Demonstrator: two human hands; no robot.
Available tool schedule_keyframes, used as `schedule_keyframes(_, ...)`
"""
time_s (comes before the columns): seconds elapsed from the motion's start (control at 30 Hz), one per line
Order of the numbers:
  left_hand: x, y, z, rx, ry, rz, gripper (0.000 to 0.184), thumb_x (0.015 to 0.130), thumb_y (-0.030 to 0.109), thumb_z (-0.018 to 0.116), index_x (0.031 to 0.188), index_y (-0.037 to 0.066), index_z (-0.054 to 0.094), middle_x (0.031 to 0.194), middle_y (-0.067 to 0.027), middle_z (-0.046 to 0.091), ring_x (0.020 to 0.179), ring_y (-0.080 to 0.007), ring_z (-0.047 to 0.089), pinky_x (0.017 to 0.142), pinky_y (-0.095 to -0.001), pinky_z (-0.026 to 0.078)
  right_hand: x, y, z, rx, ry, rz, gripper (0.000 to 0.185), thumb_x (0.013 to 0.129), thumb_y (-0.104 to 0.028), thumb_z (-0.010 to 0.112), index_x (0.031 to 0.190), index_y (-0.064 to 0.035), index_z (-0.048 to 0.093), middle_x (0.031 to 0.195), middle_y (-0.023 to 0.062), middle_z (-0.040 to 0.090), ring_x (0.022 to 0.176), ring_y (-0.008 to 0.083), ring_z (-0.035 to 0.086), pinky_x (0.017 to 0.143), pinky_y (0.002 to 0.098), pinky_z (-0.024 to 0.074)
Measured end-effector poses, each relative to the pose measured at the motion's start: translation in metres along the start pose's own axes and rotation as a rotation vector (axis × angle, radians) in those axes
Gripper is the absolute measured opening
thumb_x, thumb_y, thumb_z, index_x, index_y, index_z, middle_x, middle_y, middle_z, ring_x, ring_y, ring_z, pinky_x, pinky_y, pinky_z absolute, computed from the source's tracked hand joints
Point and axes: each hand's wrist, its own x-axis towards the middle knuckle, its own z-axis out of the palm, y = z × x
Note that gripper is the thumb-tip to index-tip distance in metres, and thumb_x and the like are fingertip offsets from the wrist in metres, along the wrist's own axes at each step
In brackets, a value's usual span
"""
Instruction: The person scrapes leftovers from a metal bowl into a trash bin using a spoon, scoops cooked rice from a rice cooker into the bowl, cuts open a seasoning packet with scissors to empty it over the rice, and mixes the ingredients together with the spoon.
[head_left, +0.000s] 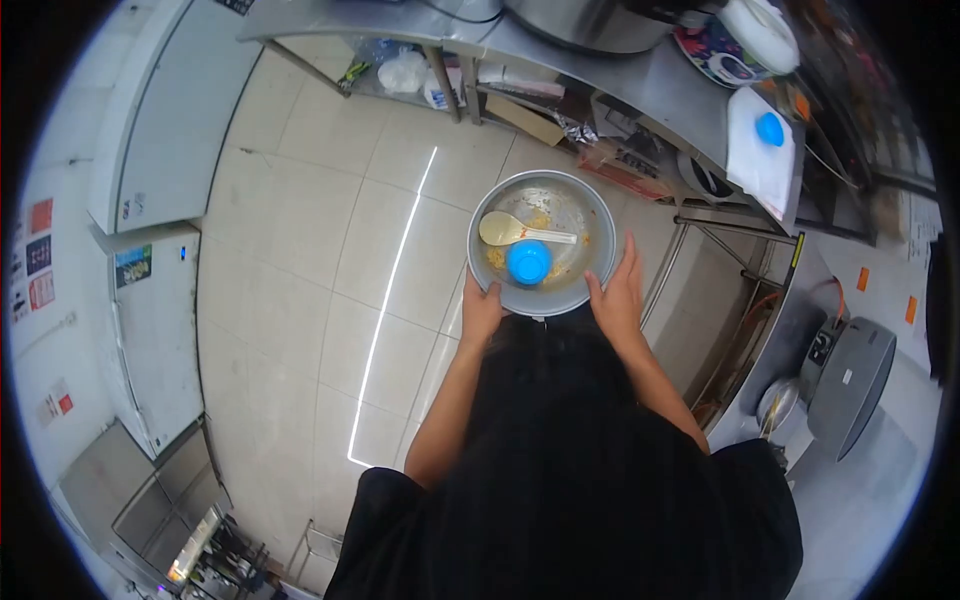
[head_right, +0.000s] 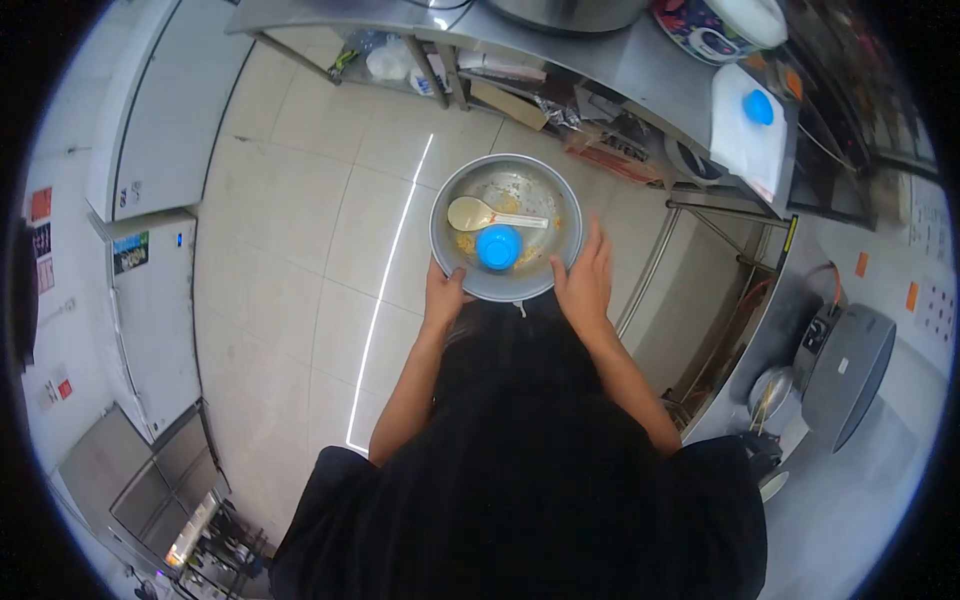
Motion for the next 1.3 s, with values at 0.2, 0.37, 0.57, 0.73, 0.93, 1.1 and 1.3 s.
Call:
schedule_keyframes(0.2,0.007,0.040,0.038,0.071,-0.207,0.053,0.046,0.090,-0.003,0.045,0.136,0.004,0.038,0.119,-0.0175,0.056,0.093,-0.0271,0.067,0.057,-0.0320,0.063,0.031,0.012,0.050,-0.515,-0.283,-0.558,0.039,0.083,-0.014,0.060,0.121,-0.0183,0.060,0.133,0.0234,0.048,0.112,0.0404,0.055,0.088,0.0483,0.0485)
schedule_keyframes(0.37,0.029,0.063,0.082,0.147,-0.307,0.010,0.042,0.091,-0.002,0.045,0.132,0.003,0.039,0.120,-0.0181,0.056,0.096,-0.0287,0.066,0.059,-0.0355,0.064,0.086,0.030,0.037,-0.664,-0.473,-0.591,0.044,0.077,-0.013,0.065,0.121,-0.0121,0.057,0.123,0.0189,0.051,0.100,0.0367,0.062,0.073,0.0455,0.0560)
schedule_keyframes(0.57,0.080,0.075,0.147,0.235,-0.350,-0.088,0.042,0.091,0.001,0.047,0.133,0.002,0.040,0.120,-0.0183,0.056,0.095,-0.0300,0.066,0.061,-0.0387,0.064,0.119,0.026,-0.097,-0.295,-0.050,-0.474,0.039,0.079,-0.012,0.063,0.116,-0.0037,0.057,0.111,0.0190,0.054,0.092,0.0372,0.064,0.071,0.0439,0.0570)
schedule_keyframes(0.73,0.081,0.110,0.197,0.343,-0.316,-0.096,0.043,0.094,0.006,0.049,0.136,0.002,0.040,0.118,-0.0182,0.059,0.092,-0.0281,0.068,0.060,-0.0344,0.063,0.163,0.105,-0.141,-0.414,-0.540,-0.281,0.056,0.075,-0.010,0.071,0.126,-0.0045,0.049,0.116,0.0208,0.052,0.098,0.0368,0.062,0.077,0.0455,0.0552)
schedule_keyframes(0.93,0.097,0.103,0.224,0.637,-0.313,0.384,0.048,0.091,0.000,0.047,0.139,0.003,0.037,0.117,-0.0177,0.059,0.094,-0.0272,0.067,0.064,-0.0352,0.063,0.244,0.127,-0.171,-0.065,-0.595,-0.341,0.045,0.078,-0.012,0.071,0.119,-0.0020,0.055,0.111,0.0186,0.057,0.102,0.0370,0.061,0.082,0.0461,0.0526)
schedule_keyframes(1.1,0.088,0.124,0.258,0.431,-0.107,0.015,0.046,0.091,-0.001,0.047,0.137,0.001,0.040,0.116,-0.0216,0.061,0.097,-0.0313,0.067,0.069,-0.0366,0.062,0.264,0.116,-0.138,-0.275,-0.686,-0.344,0.045,0.077,-0.018,0.075,0.116,-0.0040,0.057,0.109,0.0184,0.059,0.096,0.0399,0.062,0.080,0.0466,0.0529)
schedule_keyframes(1.3,0.080,0.147,0.271,0.230,-0.038,-0.206,0.052,0.091,-0.003,0.043,0.141,0.003,0.033,0.123,-0.0228,0.056,0.098,-0.0345,0.066,0.062,-0.0367,0.064,0.267,0.110,-0.123,-0.370,-0.683,-0.360,0.049,0.076,-0.025,0.076,0.115,-0.0014,0.055,0.103,0.0207,0.060,0.095,0.0386,0.063,0.074,0.0460,0.0546)
